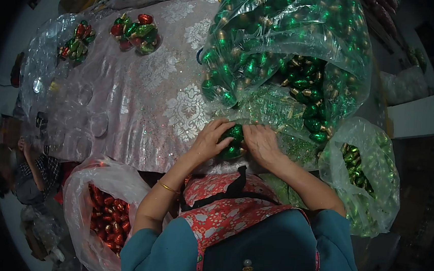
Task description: The person packs decorative bulb ornaments into clear containers by hand, selecting red and green ornaments from bags and arranging them together inside the containers.
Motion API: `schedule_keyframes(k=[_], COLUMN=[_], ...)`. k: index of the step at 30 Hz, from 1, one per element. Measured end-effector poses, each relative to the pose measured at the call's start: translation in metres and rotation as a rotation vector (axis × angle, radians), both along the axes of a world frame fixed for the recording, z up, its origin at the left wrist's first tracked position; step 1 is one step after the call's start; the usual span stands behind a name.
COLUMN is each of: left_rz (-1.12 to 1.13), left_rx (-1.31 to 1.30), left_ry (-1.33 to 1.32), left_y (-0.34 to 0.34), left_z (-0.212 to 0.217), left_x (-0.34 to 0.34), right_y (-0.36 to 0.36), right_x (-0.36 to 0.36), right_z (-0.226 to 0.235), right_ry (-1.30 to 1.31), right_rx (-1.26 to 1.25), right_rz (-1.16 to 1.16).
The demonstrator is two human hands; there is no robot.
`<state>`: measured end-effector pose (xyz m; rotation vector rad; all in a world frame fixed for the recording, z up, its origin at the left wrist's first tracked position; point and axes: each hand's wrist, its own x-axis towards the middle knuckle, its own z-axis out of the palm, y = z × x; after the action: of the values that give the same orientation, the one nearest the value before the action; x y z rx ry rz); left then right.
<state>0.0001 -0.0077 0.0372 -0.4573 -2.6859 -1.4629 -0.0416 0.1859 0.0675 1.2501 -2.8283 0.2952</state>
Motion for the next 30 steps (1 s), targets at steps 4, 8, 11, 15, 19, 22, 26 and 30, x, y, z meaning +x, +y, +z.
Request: schedule_keyframes(k=[4, 8, 11, 15, 19, 22, 26, 30], left_rz=[-0.004, -0.022, -0.02, -0.046, -0.007, 0.028, -0.025, -0.096], left_rx=[-0.071, -0.081, -0.162, -0.042, -0.022, -0.041, -0.194, -0.408], left_ry=[-0.023, 0.028, 0.096, 0.104, 0.021, 0.081, 0.024, 0.159], left_y=[-0.002, -0.004, -0.003, 0.0, 0.009, 0.012, 0.01, 0.015], left_z=[0.001, -0.007, -0.009, -0.014, -0.006, -0.008, 0.0, -0.001], left_x=[-0.001, -0.002, -0.002, -0.003, -0.004, -0.009, -0.008, -0.014], right_y=[-0.001, 0.009, -0.005, -0.013, -0.005, -0.006, -0.002, 0.026], right_x=[-0.001, -0.013, -0.011, -0.01, -0.004, 0.006, 0.014, 0.016], right_z=[0.014, 0.062, 0.046, 0.035, 0.01, -0.009, -0.02, -0.005], right_ry=[-0.159, -0.202, -0.174, -0.141, -0.077, -0.137, -0.114, -0.127], right_rx=[-0.087, -0.194, -0.07, -0.102, -0.205, -0.253, -0.369, -0.633], right_rz=[-0.085, -0.02, 0.029, 0.015, 0.016, -0.034, -0.086, -0.005])
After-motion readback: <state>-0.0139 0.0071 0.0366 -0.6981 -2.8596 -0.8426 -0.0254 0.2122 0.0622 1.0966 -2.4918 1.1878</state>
